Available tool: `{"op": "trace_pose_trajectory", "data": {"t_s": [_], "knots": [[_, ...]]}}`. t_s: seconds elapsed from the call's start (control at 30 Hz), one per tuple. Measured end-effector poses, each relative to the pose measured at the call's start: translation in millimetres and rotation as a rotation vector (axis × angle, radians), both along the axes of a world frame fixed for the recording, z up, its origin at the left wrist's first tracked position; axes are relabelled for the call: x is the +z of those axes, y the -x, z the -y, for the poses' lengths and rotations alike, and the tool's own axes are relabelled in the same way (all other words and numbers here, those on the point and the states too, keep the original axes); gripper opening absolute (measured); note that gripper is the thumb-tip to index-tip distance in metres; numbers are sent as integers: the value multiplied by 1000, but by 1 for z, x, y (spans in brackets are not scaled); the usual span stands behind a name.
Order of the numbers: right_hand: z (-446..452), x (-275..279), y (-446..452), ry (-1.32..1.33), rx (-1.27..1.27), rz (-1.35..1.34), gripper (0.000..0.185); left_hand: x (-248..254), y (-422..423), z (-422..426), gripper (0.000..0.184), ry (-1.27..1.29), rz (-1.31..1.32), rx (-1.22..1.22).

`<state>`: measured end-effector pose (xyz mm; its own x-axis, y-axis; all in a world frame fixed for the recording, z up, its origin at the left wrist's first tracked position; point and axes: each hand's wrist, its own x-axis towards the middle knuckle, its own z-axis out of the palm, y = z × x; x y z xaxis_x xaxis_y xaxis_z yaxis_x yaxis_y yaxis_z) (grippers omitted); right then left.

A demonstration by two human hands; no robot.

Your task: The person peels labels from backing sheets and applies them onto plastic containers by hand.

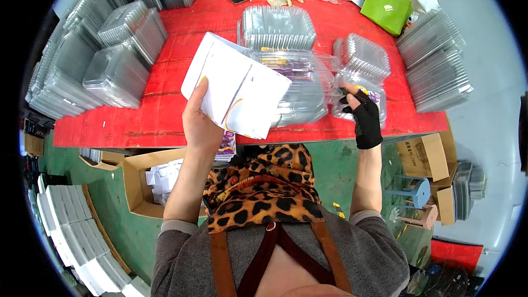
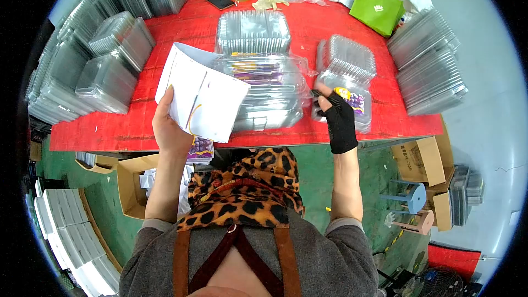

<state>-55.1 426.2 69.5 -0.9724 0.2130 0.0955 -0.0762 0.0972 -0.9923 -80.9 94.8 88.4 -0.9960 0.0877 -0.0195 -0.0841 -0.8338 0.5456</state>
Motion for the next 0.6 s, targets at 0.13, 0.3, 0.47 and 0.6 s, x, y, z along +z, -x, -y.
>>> {"op": "trace_pose_trajectory", "data": {"t_s": [0.13,0.3,0.47,0.6], "knots": [[20,29,-7,-120,-157,-311,31,2,-5,-6,50,257,87,45],[69,64,-23,-291,385,-114,34,-1,-8,-6,48,503,-92,-80],[88,53,-17,-591,422,-178,19,4,-7,1,47,642,-161,-93],[85,26,-18,-581,524,-95,24,7,2,3,37,552,-88,-61]]}}
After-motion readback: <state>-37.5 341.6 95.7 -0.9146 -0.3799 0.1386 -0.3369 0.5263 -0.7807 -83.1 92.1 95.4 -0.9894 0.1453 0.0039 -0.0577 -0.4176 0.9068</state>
